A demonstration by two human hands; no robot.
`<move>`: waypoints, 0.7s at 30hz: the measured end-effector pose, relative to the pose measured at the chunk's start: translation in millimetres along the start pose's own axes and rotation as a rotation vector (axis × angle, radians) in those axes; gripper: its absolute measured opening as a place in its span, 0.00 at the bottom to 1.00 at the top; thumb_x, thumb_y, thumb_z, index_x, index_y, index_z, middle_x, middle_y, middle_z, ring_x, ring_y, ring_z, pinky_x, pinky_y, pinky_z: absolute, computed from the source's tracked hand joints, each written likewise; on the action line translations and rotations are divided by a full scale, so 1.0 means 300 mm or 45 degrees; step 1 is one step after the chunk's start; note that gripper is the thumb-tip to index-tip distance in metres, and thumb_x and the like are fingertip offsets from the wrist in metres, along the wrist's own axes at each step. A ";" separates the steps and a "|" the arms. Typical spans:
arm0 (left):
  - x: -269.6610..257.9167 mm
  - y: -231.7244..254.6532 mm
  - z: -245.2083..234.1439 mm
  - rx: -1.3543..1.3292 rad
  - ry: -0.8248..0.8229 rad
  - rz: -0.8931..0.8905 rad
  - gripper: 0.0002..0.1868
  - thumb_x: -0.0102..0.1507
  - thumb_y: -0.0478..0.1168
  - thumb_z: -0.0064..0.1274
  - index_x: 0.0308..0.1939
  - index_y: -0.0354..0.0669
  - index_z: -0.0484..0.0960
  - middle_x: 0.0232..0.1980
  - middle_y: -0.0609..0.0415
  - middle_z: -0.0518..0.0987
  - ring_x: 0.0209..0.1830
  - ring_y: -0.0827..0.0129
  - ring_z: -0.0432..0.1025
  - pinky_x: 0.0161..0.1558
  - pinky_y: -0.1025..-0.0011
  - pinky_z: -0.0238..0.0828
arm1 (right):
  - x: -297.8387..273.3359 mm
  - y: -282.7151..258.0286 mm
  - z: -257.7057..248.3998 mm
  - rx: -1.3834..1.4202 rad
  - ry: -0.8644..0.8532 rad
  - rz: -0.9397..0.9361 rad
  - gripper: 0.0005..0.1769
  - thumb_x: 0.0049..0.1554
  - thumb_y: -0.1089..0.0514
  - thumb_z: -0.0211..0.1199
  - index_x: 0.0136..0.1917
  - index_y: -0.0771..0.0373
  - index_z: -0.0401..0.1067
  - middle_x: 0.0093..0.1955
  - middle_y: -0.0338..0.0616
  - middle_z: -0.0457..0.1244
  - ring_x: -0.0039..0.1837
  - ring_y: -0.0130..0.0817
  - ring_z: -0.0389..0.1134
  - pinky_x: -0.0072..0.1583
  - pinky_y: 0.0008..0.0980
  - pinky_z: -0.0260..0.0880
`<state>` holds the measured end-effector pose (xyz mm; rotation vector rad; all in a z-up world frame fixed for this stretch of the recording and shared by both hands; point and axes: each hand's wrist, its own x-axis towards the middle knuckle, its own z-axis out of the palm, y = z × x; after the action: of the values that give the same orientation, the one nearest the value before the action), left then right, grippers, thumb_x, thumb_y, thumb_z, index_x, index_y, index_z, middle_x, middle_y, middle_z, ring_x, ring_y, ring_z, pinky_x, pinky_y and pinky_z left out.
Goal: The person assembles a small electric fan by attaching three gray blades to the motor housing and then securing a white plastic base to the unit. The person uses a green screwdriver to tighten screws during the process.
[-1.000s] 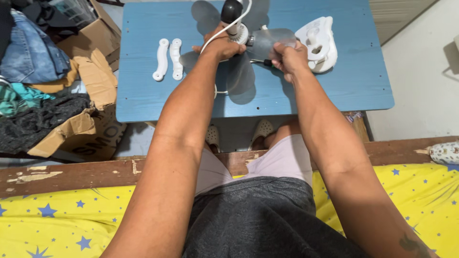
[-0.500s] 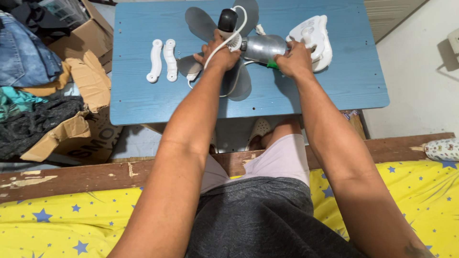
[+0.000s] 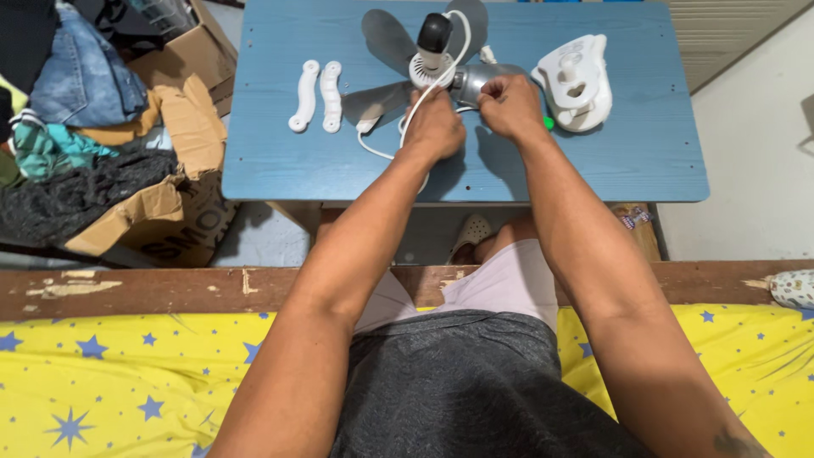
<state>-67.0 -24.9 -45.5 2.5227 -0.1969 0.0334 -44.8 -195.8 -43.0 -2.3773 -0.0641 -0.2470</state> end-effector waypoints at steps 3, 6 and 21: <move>-0.043 0.041 -0.096 -0.060 -0.174 0.059 0.18 0.65 0.46 0.54 0.54 0.40 0.78 0.52 0.39 0.81 0.57 0.46 0.74 0.57 0.52 0.69 | 0.003 -0.011 0.034 0.119 -0.156 0.165 0.09 0.55 0.58 0.63 0.44 0.65 0.80 0.36 0.50 0.71 0.37 0.33 0.73 0.43 0.34 0.73; -0.045 0.042 -0.163 -0.232 0.075 0.181 0.11 0.64 0.48 0.56 0.40 0.46 0.85 0.38 0.44 0.84 0.42 0.48 0.80 0.47 0.53 0.75 | 0.012 -0.032 0.053 0.345 -0.200 0.357 0.08 0.56 0.59 0.59 0.43 0.62 0.78 0.37 0.42 0.70 0.34 0.26 0.70 0.34 0.30 0.68; 0.259 -0.116 -0.151 0.086 -0.164 -0.154 0.56 0.43 0.51 0.76 0.72 0.60 0.61 0.68 0.53 0.66 0.71 0.54 0.60 0.65 0.44 0.59 | 0.020 -0.076 0.158 0.218 -0.185 0.320 0.20 0.45 0.45 0.80 0.33 0.62 0.77 0.33 0.41 0.70 0.35 0.26 0.67 0.39 0.29 0.68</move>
<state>16.1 18.9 -22.9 2.6013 -0.0960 -0.1739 -33.9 -146.9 -60.4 -2.2019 0.1399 0.0496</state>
